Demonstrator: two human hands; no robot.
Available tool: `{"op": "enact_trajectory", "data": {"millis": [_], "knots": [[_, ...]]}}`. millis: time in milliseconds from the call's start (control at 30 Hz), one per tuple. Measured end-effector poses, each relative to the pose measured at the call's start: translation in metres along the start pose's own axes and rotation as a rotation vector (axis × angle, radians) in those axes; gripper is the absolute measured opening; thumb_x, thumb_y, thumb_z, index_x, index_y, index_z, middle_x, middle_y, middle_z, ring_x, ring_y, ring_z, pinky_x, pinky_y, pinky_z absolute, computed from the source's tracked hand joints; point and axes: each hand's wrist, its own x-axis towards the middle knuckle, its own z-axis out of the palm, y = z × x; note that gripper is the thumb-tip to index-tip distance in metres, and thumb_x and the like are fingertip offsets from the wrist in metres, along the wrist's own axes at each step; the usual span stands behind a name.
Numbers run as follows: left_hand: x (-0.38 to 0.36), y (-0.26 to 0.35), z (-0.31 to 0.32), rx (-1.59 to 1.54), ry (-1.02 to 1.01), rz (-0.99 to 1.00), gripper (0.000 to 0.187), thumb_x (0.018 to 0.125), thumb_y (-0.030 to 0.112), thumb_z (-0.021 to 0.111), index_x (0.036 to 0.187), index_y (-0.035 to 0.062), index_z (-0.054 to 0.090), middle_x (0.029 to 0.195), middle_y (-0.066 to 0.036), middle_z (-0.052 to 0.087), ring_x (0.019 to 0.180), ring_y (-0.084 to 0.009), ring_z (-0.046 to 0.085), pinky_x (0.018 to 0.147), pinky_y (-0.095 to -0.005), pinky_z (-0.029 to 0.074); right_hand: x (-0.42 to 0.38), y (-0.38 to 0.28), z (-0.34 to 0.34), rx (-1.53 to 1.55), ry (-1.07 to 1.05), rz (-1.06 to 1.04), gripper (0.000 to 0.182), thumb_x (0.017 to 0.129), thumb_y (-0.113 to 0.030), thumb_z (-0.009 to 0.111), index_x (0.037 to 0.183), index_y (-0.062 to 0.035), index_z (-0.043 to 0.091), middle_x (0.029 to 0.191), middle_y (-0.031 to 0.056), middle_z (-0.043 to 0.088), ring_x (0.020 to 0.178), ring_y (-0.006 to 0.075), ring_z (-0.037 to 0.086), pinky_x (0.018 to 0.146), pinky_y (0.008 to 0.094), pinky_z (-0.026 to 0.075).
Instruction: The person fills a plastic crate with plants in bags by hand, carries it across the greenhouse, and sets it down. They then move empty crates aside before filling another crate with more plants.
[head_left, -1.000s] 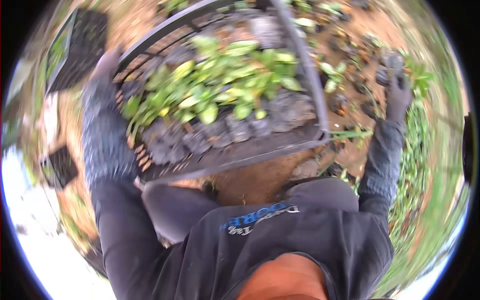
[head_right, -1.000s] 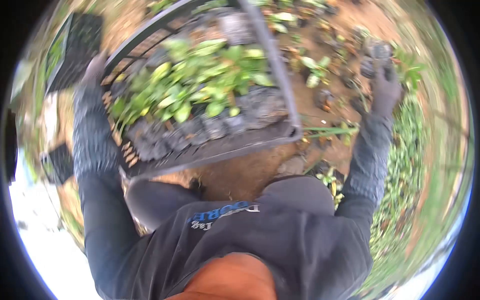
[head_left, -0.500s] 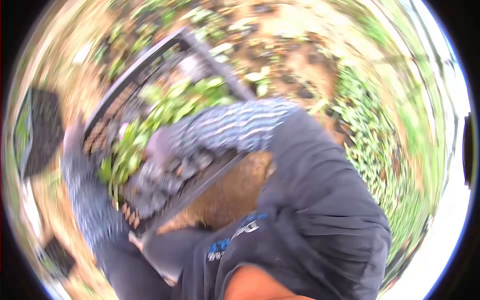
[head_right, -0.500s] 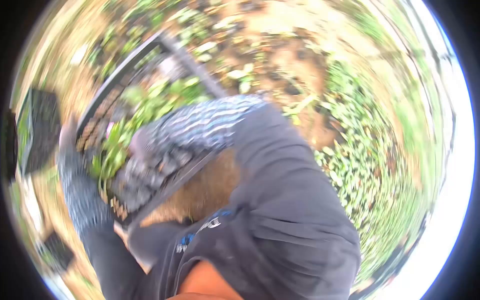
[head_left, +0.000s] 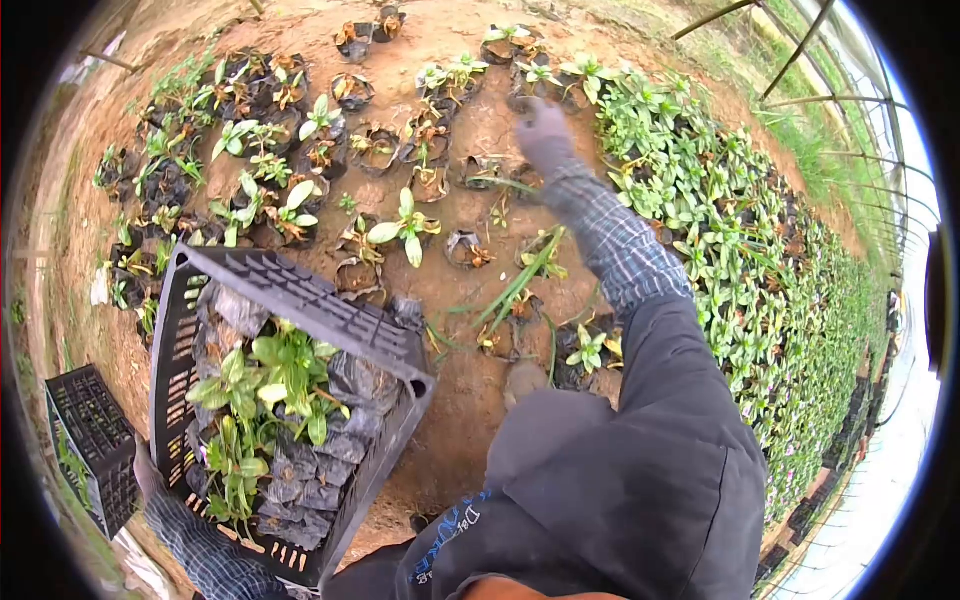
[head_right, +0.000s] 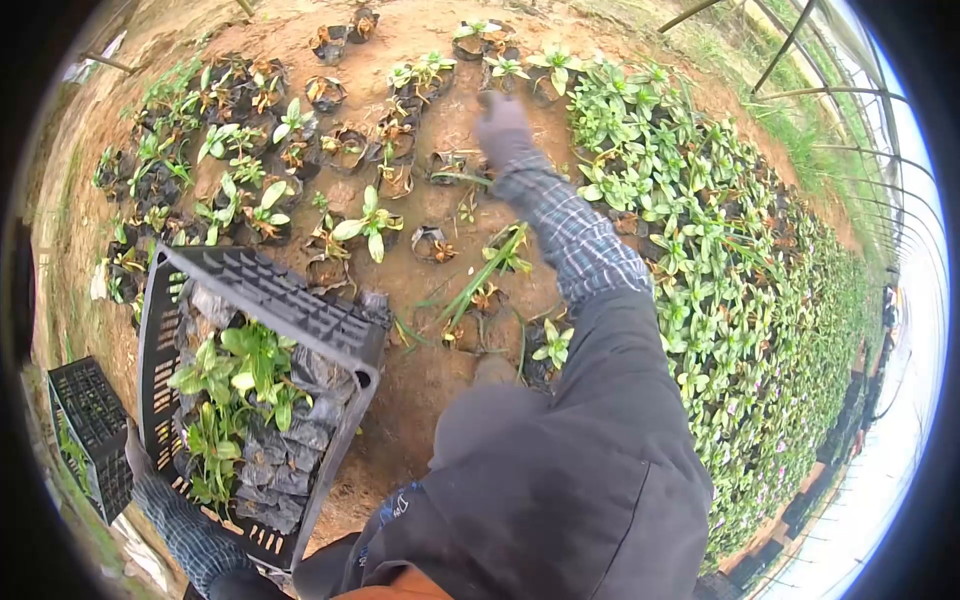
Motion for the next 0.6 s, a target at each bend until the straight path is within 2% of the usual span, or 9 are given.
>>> {"op": "enact_trajectory", "data": {"millis": [100, 133, 200, 300, 333, 400, 433, 533, 600], "knots": [[0.002, 0.002, -0.016, 0.170, -0.001, -0.031, 0.054, 0.088, 0.042, 0.052, 0.114, -0.0054, 0.053, 0.101, -0.013, 0.061, 0.082, -0.0207, 0.062, 0.073, -0.0320, 0.051, 0.030, 0.069, 0.001, -0.300, -0.038, 0.104, 0.048, 0.077, -0.012, 0.055, 0.124, -0.0198, 0.048, 0.116, 0.0205, 0.050, 0.097, 0.0337, 0.056, 0.082, 0.0409, 0.047], [-0.002, 0.001, -0.015, 0.123, 0.019, -0.038, 0.054, 0.088, 0.041, 0.052, 0.114, -0.0054, 0.053, 0.101, -0.013, 0.061, 0.082, -0.0208, 0.062, 0.073, -0.0320, 0.051, 0.044, 0.101, 0.015, -0.351, -0.026, 0.057, 0.053, 0.077, -0.012, 0.052, 0.129, -0.0205, 0.043, 0.116, 0.0198, 0.050, 0.099, 0.0346, 0.056, 0.084, 0.0412, 0.046], [-0.008, 0.001, -0.009, 0.059, 0.036, -0.044, 0.053, 0.089, 0.041, 0.052, 0.115, -0.0054, 0.053, 0.102, -0.013, 0.061, 0.082, -0.0209, 0.062, 0.074, -0.0320, 0.051, 0.061, 0.109, 0.012, -0.428, -0.212, 0.138, 0.053, 0.079, -0.014, 0.049, 0.130, -0.0212, 0.040, 0.118, 0.0193, 0.049, 0.101, 0.0355, 0.055, 0.084, 0.0411, 0.046], [-0.014, 0.003, -0.007, 0.032, 0.044, -0.054, 0.053, 0.089, 0.041, 0.051, 0.116, -0.0054, 0.052, 0.103, -0.014, 0.061, 0.083, -0.0211, 0.062, 0.074, -0.0319, 0.051, 0.074, 0.153, 0.052, -0.634, -0.065, -0.028, 0.050, 0.080, -0.017, 0.049, 0.129, -0.0206, 0.040, 0.117, 0.0205, 0.050, 0.098, 0.0361, 0.056, 0.082, 0.0423, 0.046], [-0.015, 0.004, -0.008, 0.027, 0.048, -0.057, 0.053, 0.089, 0.040, 0.051, 0.116, -0.0054, 0.052, 0.103, -0.014, 0.061, 0.083, -0.0212, 0.062, 0.074, -0.0319, 0.051, 0.070, 0.148, 0.056, -0.628, -0.071, -0.025, 0.050, 0.080, -0.017, 0.049, 0.129, -0.0206, 0.040, 0.117, 0.0205, 0.050, 0.098, 0.0361, 0.056, 0.082, 0.0423, 0.046], [-0.016, 0.003, -0.008, 0.009, 0.044, -0.063, 0.053, 0.089, 0.040, 0.050, 0.116, -0.0054, 0.052, 0.104, -0.014, 0.060, 0.084, -0.0213, 0.062, 0.074, -0.0318, 0.051, 0.057, 0.134, 0.052, -0.197, -0.017, 0.128, 0.044, 0.080, -0.018, 0.050, 0.124, -0.0174, 0.044, 0.107, 0.0202, 0.056, 0.092, 0.0366, 0.058, 0.078, 0.0431, 0.047], [-0.014, 0.003, -0.008, 0.003, 0.033, -0.068, 0.053, 0.089, 0.040, 0.050, 0.116, -0.0055, 0.051, 0.104, -0.014, 0.060, 0.084, -0.0214, 0.062, 0.075, -0.0318, 0.051, 0.055, 0.109, 0.037, -0.308, -0.135, 0.222, 0.039, 0.079, -0.020, 0.052, 0.117, -0.0147, 0.050, 0.097, 0.0198, 0.061, 0.088, 0.0365, 0.059, 0.077, 0.0422, 0.047], [-0.011, 0.002, -0.006, -0.017, 0.021, -0.071, 0.053, 0.090, 0.039, 0.049, 0.117, -0.0055, 0.051, 0.105, -0.014, 0.060, 0.085, -0.0216, 0.062, 0.075, -0.0318, 0.051, 0.026, 0.083, 0.025, -0.183, -0.023, 0.336, 0.033, 0.083, -0.027, 0.050, 0.112, -0.0131, 0.056, 0.104, 0.0185, 0.061, 0.094, 0.0308, 0.060, 0.084, 0.0381, 0.047], [-0.011, 0.001, -0.004, -0.031, 0.012, -0.073, 0.053, 0.090, 0.039, 0.049, 0.118, -0.0055, 0.051, 0.106, -0.014, 0.060, 0.085, -0.0218, 0.062, 0.075, -0.0317, 0.051, 0.018, 0.079, 0.012, -0.109, -0.017, 0.396, 0.033, 0.081, -0.027, 0.052, 0.110, -0.0118, 0.058, 0.098, 0.0193, 0.063, 0.091, 0.0314, 0.062, 0.082, 0.0380, 0.047]]}}
